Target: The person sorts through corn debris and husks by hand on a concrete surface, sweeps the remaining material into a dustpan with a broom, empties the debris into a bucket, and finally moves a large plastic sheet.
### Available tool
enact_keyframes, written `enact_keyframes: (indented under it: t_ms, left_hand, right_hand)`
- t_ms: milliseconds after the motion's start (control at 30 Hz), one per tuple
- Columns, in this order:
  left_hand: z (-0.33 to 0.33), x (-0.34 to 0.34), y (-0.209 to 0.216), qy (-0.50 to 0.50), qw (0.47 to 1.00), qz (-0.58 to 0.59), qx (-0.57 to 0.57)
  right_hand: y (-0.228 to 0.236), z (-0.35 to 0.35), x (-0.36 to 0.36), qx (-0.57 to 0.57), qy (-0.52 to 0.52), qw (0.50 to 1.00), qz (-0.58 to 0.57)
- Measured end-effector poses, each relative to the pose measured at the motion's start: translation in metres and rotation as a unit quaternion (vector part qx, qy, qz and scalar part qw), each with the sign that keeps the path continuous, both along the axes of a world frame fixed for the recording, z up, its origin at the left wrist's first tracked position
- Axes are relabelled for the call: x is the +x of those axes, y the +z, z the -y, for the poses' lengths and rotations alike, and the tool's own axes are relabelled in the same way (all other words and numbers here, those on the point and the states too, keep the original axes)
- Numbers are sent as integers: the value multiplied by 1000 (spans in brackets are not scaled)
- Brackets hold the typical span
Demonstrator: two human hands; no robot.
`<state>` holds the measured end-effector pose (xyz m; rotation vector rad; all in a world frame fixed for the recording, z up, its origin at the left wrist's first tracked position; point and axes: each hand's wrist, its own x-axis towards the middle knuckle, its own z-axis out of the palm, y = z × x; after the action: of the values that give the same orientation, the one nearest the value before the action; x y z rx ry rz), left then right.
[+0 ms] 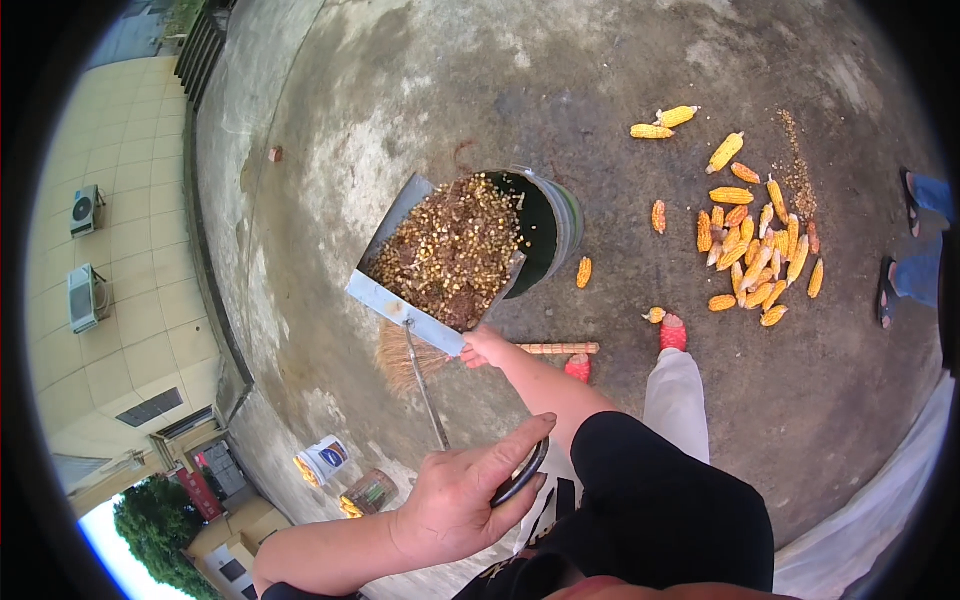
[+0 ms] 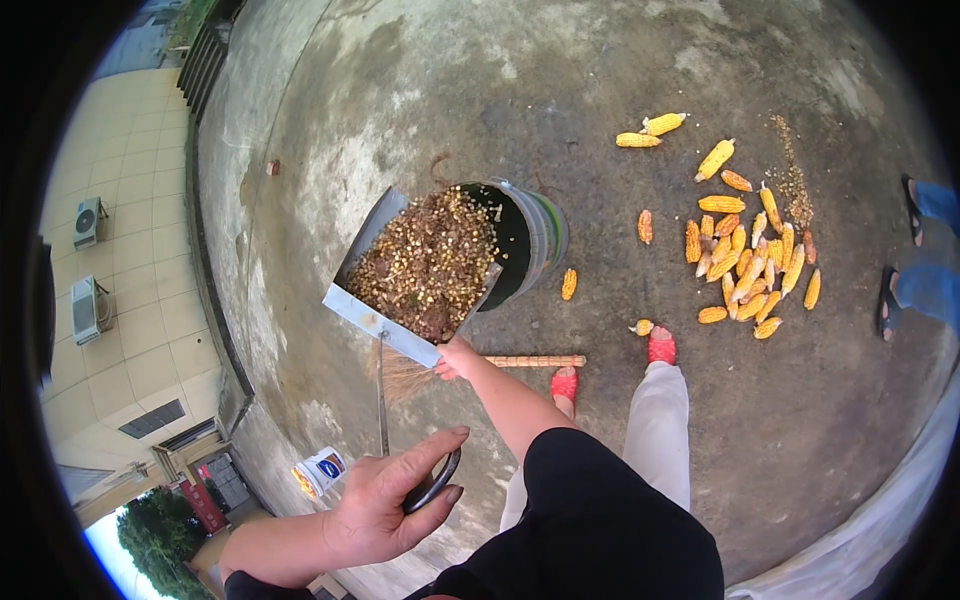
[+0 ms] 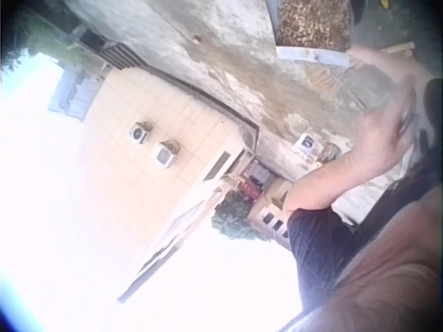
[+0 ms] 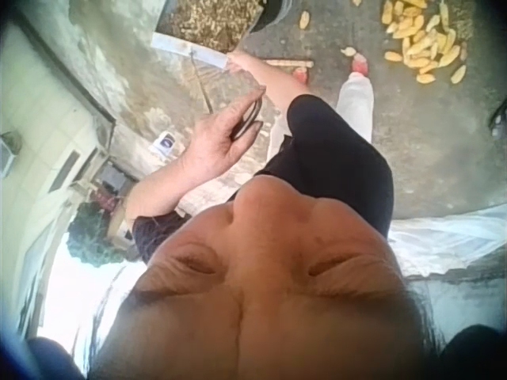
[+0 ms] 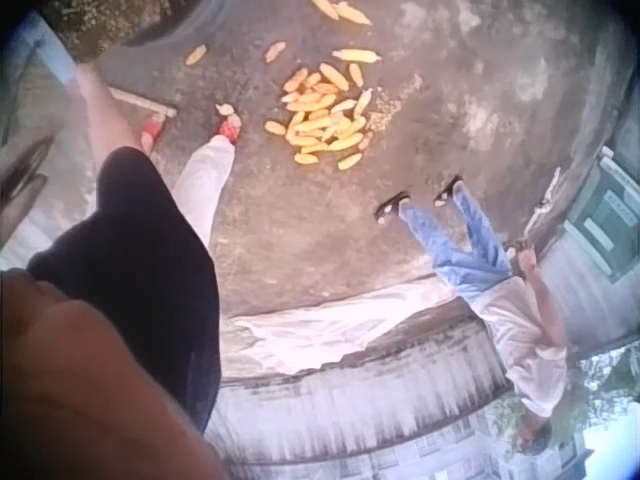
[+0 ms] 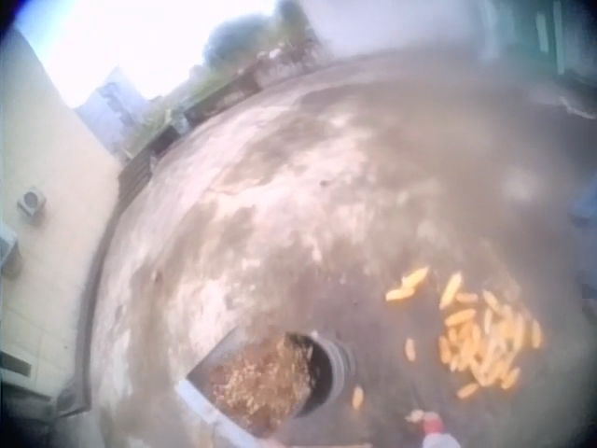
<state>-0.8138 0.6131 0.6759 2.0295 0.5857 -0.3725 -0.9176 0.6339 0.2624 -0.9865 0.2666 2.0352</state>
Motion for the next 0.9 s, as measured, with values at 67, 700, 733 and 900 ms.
enact_keyframes:
  t_ms: [67, 700, 733, 900]
  left_hand:
    - [5, 12, -13, 0, 1000, -8, 8]
    - [161, 87, -176, -221, 957, -184, 32]
    - [174, 86, -193, -220, 957, -187, 31]
    - [212, 80, -236, -91, 962, -259, -8]
  right_hand:
    - [-1, 6, 21, 48, 74, 995, 44]
    - [209, 147, 295, 276, 280, 919, 38]
    - [207, 146, 279, 270, 339, 893, 120]
    - [163, 151, 234, 145, 340, 923, 106]
